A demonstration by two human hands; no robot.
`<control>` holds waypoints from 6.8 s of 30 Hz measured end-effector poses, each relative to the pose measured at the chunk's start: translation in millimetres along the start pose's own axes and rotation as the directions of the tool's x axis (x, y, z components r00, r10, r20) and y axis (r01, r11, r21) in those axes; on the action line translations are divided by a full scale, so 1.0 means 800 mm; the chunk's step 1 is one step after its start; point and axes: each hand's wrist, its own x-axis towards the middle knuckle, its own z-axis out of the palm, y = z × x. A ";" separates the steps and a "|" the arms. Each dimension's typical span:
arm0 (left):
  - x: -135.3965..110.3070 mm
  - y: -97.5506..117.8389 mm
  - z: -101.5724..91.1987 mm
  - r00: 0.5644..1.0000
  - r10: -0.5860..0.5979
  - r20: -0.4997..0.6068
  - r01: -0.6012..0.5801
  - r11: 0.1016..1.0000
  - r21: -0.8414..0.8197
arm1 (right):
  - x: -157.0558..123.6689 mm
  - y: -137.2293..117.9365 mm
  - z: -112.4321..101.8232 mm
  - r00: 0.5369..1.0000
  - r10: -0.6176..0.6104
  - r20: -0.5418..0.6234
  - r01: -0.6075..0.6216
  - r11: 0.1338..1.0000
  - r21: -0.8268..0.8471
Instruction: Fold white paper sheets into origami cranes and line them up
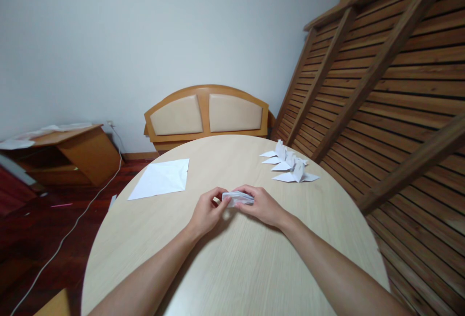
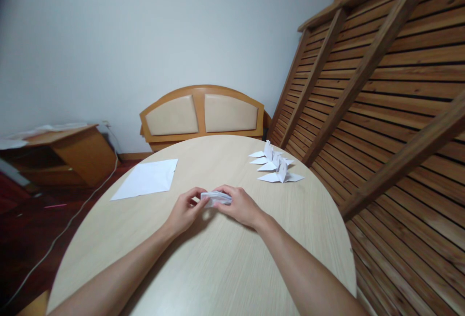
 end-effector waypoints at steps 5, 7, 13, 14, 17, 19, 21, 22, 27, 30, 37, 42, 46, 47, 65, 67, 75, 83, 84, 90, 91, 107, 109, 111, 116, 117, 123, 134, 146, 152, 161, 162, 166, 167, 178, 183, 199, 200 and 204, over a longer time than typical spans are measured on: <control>0.000 0.001 -0.001 1.000 -0.005 0.020 0.006 0.999 -0.038 | 0.000 0.000 -0.004 1.000 0.022 0.011 -0.022 1.000 0.014; 0.000 0.000 0.000 1.000 -0.009 0.029 0.010 0.999 -0.035 | 0.000 0.003 -0.005 0.999 0.034 0.009 -0.034 0.999 0.009; -0.001 -0.006 0.001 0.996 -0.042 0.079 0.040 0.999 0.026 | 0.000 0.011 -0.010 0.996 0.085 -0.004 -0.084 0.994 0.069; -0.001 -0.007 0.001 0.995 -0.050 0.085 0.047 0.998 0.037 | 0.001 0.012 -0.011 0.995 0.097 -0.015 -0.095 0.988 0.120; -0.001 -0.011 0.002 0.992 -0.068 0.107 0.065 0.997 0.036 | 0.003 0.014 -0.011 0.989 0.142 -0.042 -0.124 0.950 0.285; -0.002 -0.012 0.003 0.990 -0.083 0.116 0.081 0.997 0.019 | 0.005 0.016 -0.012 0.986 0.160 -0.043 -0.136 0.932 0.337; -0.002 -0.012 0.003 0.988 -0.097 0.118 0.095 0.995 0.017 | 0.006 0.018 -0.011 0.987 0.158 -0.028 -0.139 0.928 0.347; -0.002 -0.012 0.003 0.988 -0.098 0.121 0.096 0.995 0.017 | 0.006 0.020 -0.011 0.988 0.151 -0.016 -0.136 0.927 0.350; -0.001 -0.008 0.001 0.990 -0.053 0.129 0.053 0.999 0.002 | 0.004 0.027 -0.008 0.993 0.117 0.025 -0.119 0.931 0.346; 0.000 -0.008 0.001 0.992 -0.035 0.118 0.033 0.999 0.026 | 0.003 0.028 -0.005 0.995 0.101 0.027 -0.104 0.943 0.316; 0.001 -0.008 0.003 0.999 -0.038 0.016 0.039 0.996 -0.081 | 0.008 0.024 0.007 0.994 0.100 -0.043 -0.077 0.924 0.376; 0.002 -0.007 0.006 0.996 -0.091 0.007 0.091 0.977 -0.193 | 0.008 0.026 0.012 0.993 0.119 -0.024 -0.099 0.907 0.409; 0.001 -0.007 0.008 0.990 -0.121 0.067 0.135 0.949 -0.285 | 0.010 0.027 0.010 0.987 0.141 -0.083 -0.093 0.902 0.422; 0.001 -0.008 0.009 0.990 -0.124 0.073 0.140 0.946 -0.293 | 0.010 0.026 0.009 0.984 0.147 -0.097 -0.091 0.898 0.430; 0.000 -0.013 0.011 0.992 -0.123 0.033 0.127 0.924 -0.362 | 0.009 0.027 0.015 0.987 0.064 -0.150 -0.009 0.940 0.341; 0.000 -0.016 0.012 0.994 -0.101 0.035 0.107 0.929 -0.355 | 0.010 0.027 0.014 0.986 0.065 -0.155 -0.007 0.938 0.347; 0.002 -0.014 0.011 0.999 -0.035 0.012 0.038 0.952 -0.302 | 0.010 0.028 0.016 0.988 0.069 -0.135 -0.014 0.927 0.376; 0.002 -0.009 0.006 1.000 0.018 -0.024 -0.022 0.987 -0.162 | 0.010 0.021 0.011 0.990 0.050 -0.136 -0.007 0.954 0.298; 0.002 -0.009 0.006 1.000 0.018 -0.023 -0.022 0.985 -0.171 | 0.010 0.021 0.010 0.990 0.056 -0.131 -0.015 0.955 0.295; 0.002 -0.010 0.004 0.999 -0.032 -0.008 0.030 0.977 -0.213 | 0.009 0.025 0.009 0.989 0.107 -0.107 -0.069 0.947 0.313; 0.002 -0.011 0.004 0.999 -0.048 -0.003 0.047 0.976 -0.212 | 0.009 0.025 0.009 0.989 0.110 -0.103 -0.072 0.946 0.317; 0.001 -0.011 0.006 0.995 -0.101 -0.010 0.096 0.966 -0.241 | 0.008 0.014 0.006 0.990 0.113 -0.080 -0.086 0.956 0.282; 0.000 -0.009 0.007 0.995 -0.102 0.008 0.101 0.963 -0.249 | 0.009 0.016 0.008 0.987 0.135 -0.091 -0.104 0.952 0.287; 0.000 -0.008 0.008 0.994 -0.109 0.022 0.111 0.959 -0.261 | 0.010 0.018 0.010 0.983 0.151 -0.102 -0.112 0.942 0.316; 0.001 -0.010 0.011 0.997 -0.082 -0.006 0.077 0.953 -0.293 | 0.009 0.022 0.013 0.983 0.123 -0.136 -0.059 0.913 0.403; 0.002 -0.011 0.011 0.997 -0.071 -0.017 0.063 0.951 -0.303 | 0.008 0.022 0.013 0.984 0.118 -0.131 -0.054 0.911 0.410; 0.002 -0.010 0.011 0.998 -0.064 -0.016 0.054 0.933 -0.355 | 0.007 0.023 0.014 0.986 0.088 -0.138 -0.031 0.929 0.370; 0.000 -0.011 0.011 0.998 0.020 -0.061 -0.036 0.961 -0.274 | 0.003 0.011 0.012 0.959 -0.126 -0.253 0.158 0.981 0.112; -0.004 -0.008 0.005 0.991 0.122 -0.056 -0.127 0.986 -0.111 | 0.005 0.012 0.011 0.961 -0.163 -0.223 0.179 0.982 0.054; -0.001 -0.004 0.000 0.963 0.267 -0.038 -0.267 0.964 -0.005 | 0.004 0.012 0.007 0.952 -0.202 -0.228 0.208 0.978 0.003; -0.002 -0.003 0.003 0.942 0.323 -0.092 -0.324 0.946 0.005 | 0.007 0.008 0.006 0.920 -0.293 -0.261 0.290 0.956 -0.052; -0.002 -0.004 0.005 0.946 0.312 -0.094 -0.313 0.950 -0.003 | 0.007 0.008 0.006 0.913 -0.306 -0.270 0.300 0.952 -0.064; -0.002 -0.008 0.007 0.962 0.253 -0.098 -0.255 0.967 -0.003 | 0.007 0.011 0.008 0.906 -0.326 -0.271 0.315 0.945 -0.083; -0.001 -0.008 0.007 0.965 0.243 -0.098 -0.244 0.970 0.001 | 0.007 0.011 0.008 0.908 -0.321 -0.268 0.311 0.947 -0.079; -0.002 -0.002 0.003 0.978 0.193 -0.082 -0.190 0.981 0.043 | 0.007 0.006 0.011 0.934 -0.242 -0.265 0.252 0.968 0.004; -0.002 0.003 0.003 0.979 0.182 -0.089 -0.177 0.982 0.065 | 0.009 0.003 0.014 0.951 -0.169 -0.258 0.188 0.981 0.049; -0.003 0.004 0.001 0.994 0.098 -0.039 -0.097 0.995 0.018 | 0.012 0.012 0.008 0.972 0.024 -0.233 0.021 0.983 0.185; -0.003 0.004 0.002 0.995 0.097 -0.035 -0.096 0.995 0.015 | 0.012 0.013 0.008 0.971 0.023 -0.237 0.017 0.986 0.167; -0.002 0.002 0.002 0.997 0.050 -0.056 -0.050 0.999 0.004 | 0.011 0.017 0.009 0.978 0.040 -0.203 -0.005 0.986 0.167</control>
